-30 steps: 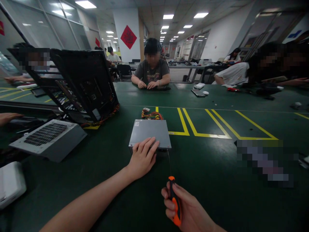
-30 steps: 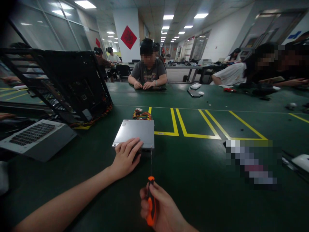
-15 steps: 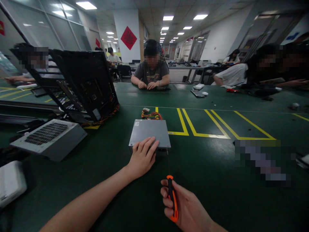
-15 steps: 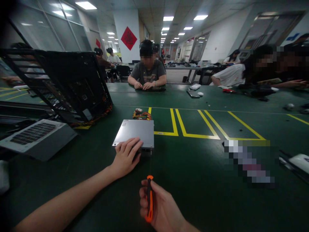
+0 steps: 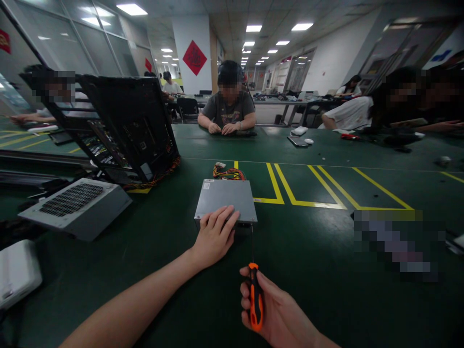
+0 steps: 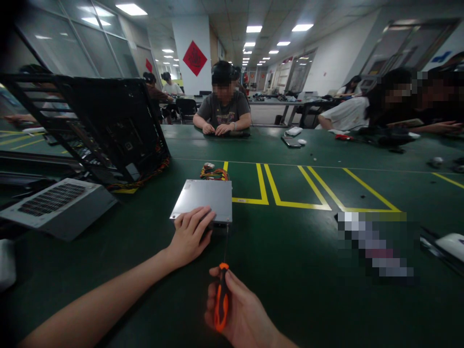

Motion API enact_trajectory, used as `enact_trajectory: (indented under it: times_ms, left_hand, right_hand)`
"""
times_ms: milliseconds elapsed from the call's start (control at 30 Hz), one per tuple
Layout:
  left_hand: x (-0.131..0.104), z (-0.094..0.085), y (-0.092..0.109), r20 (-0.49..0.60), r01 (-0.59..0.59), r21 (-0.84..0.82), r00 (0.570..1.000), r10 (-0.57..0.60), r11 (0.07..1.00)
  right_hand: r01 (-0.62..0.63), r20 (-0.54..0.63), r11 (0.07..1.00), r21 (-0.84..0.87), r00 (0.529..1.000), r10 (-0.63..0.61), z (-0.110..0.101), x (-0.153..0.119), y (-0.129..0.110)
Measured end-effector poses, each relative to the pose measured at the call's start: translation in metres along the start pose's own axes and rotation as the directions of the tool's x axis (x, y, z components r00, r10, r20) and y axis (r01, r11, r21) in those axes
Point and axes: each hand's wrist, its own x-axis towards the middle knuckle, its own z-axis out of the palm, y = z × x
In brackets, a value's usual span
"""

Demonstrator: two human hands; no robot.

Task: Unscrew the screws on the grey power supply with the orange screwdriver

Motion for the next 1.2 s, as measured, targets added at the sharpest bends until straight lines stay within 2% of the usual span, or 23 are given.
enact_trajectory:
  times_ms: [167,433,567,867,1000,1200]
  left_hand:
    - [0.0001,-0.0003,0.0,0.006,0.009,-0.018,1.0,-0.009,1.0]
    - [0.0003,-0.0006,-0.0009,0.008,0.0,-0.019,1.0,0.0,1.0]
    - [0.0007,-0.0001,-0.0031,0.02,-0.011,-0.028,1.0,0.012,1.0]
    - [0.0002,0.0001,-0.0081,0.039,-0.049,-0.016,0.998,0.05,0.999]
    - [0.0016,0.0019,-0.0092,0.056,-0.039,-0.033,0.998,0.041,0.999]
    - [0.0058,0.0068,-0.005,0.049,-0.008,-0.041,0.999,0.01,0.999]
  right_hand:
    - [-0.029,0.045,0.998,0.062,0.999,0.026,-0.0004,0.0009,-0.0007]
    - [0.051,-0.019,0.999,-0.008,0.999,-0.051,0.0006,0.0004,0.002]
    - [0.023,-0.049,1.0,-0.016,0.999,-0.024,0.0002,0.0008,0.0019]
    - [-0.012,0.045,0.998,0.066,0.999,0.009,-0.002,0.0036,0.0013]
    - [0.001,0.011,0.995,0.103,1.0,-0.002,-0.0022,0.0048,0.0006]
    - [0.063,-0.08,0.996,0.069,0.995,-0.058,0.0009,0.0028,-0.002]
